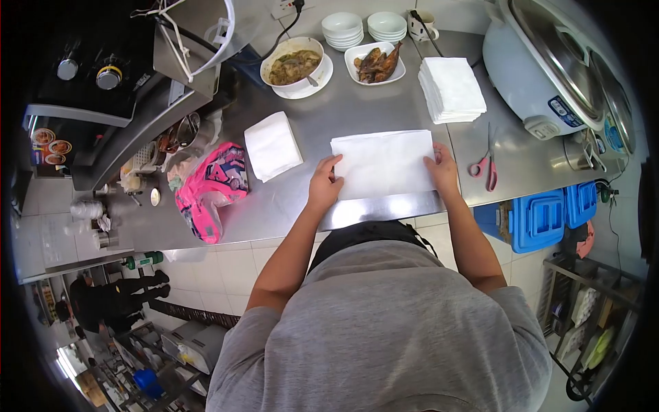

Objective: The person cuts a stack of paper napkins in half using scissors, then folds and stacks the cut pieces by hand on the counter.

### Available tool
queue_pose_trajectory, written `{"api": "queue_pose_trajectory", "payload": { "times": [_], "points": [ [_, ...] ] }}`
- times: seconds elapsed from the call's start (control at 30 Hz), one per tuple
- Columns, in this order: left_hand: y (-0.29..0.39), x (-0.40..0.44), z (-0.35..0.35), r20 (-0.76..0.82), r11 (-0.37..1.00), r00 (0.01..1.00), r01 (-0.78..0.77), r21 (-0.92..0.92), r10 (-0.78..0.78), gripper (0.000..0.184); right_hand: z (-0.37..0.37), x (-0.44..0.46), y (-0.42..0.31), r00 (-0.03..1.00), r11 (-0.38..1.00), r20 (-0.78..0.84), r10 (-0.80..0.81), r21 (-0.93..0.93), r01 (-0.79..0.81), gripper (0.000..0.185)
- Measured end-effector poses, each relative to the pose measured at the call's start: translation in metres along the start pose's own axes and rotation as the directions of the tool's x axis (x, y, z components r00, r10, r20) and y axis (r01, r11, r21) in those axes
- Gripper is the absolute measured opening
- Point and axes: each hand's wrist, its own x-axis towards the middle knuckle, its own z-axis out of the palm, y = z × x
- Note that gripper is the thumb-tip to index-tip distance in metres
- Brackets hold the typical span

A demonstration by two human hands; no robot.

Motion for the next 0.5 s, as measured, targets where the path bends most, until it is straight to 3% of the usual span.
{"api": "queue_pose_trajectory", "payload": {
  "times": [0.1,0.5],
  "points": [
    [0.007,0.006,-0.001,-0.011,0.999,1.0,-0.026,0.037,0.026,0.058,0.002,-0.002,0.001,1.0,0.993,-0.027,-0.007,0.118,0.01,0.044],
    [-0.002,0.012,-0.003,0.023,0.997,1.0,0.012,0.073,-0.014,0.062,0.005,0.001,0.007,0.991,0.994,-0.114,-0.064,-0.095,0.053,0.044]
  ]
}}
